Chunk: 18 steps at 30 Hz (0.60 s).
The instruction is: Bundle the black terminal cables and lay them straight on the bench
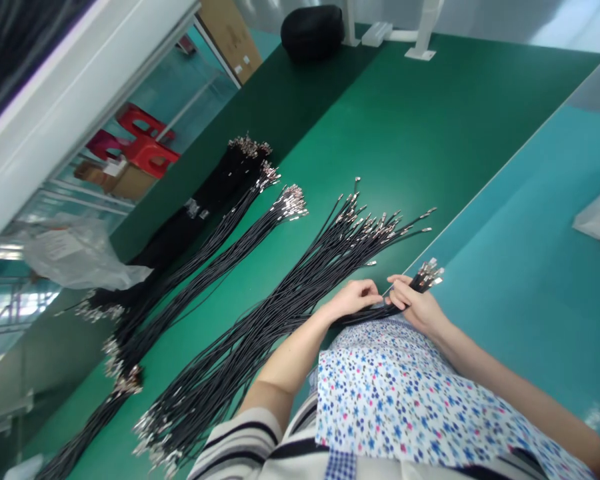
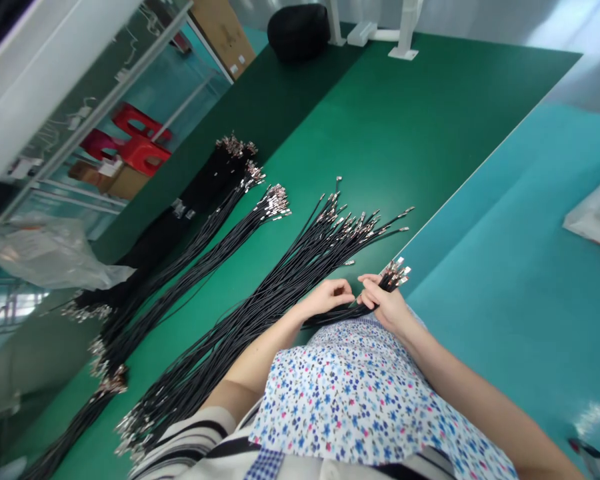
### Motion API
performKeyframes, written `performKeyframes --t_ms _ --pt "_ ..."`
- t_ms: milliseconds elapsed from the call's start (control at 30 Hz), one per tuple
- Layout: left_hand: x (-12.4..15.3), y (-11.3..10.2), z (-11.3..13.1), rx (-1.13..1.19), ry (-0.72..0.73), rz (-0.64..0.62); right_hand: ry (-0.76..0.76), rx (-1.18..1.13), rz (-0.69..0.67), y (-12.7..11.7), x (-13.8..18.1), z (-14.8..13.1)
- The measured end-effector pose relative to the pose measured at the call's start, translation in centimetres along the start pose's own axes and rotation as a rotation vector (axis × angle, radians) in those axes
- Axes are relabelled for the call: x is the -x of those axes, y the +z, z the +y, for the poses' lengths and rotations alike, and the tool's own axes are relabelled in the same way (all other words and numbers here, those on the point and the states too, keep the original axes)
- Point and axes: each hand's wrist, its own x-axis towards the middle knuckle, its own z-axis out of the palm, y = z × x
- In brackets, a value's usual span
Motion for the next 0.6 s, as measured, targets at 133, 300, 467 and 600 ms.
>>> performKeyframes --t_ms 133,300,467,600 --pt "-2.1 -1.1 -2.1 -0.336 -0.110 0.469 0.018 -0.038 0.057 -0.2 -0.6 0.2" --pt "-4.6 -2.7 -3.3 -0.454 -0.292 0.468 0.043 -0.043 0.087 -0.1 -1.5 0.1" --pt "-5.6 -4.3 -2.7 -0.416 -0.302 0.379 0.060 -0.052 0.110 0.1 -1.7 -0.1" --pt "-3.9 -5.6 -1.2 -0.239 -0.195 0.482 0.065 -0.059 0.107 0.1 -1.8 -0.1"
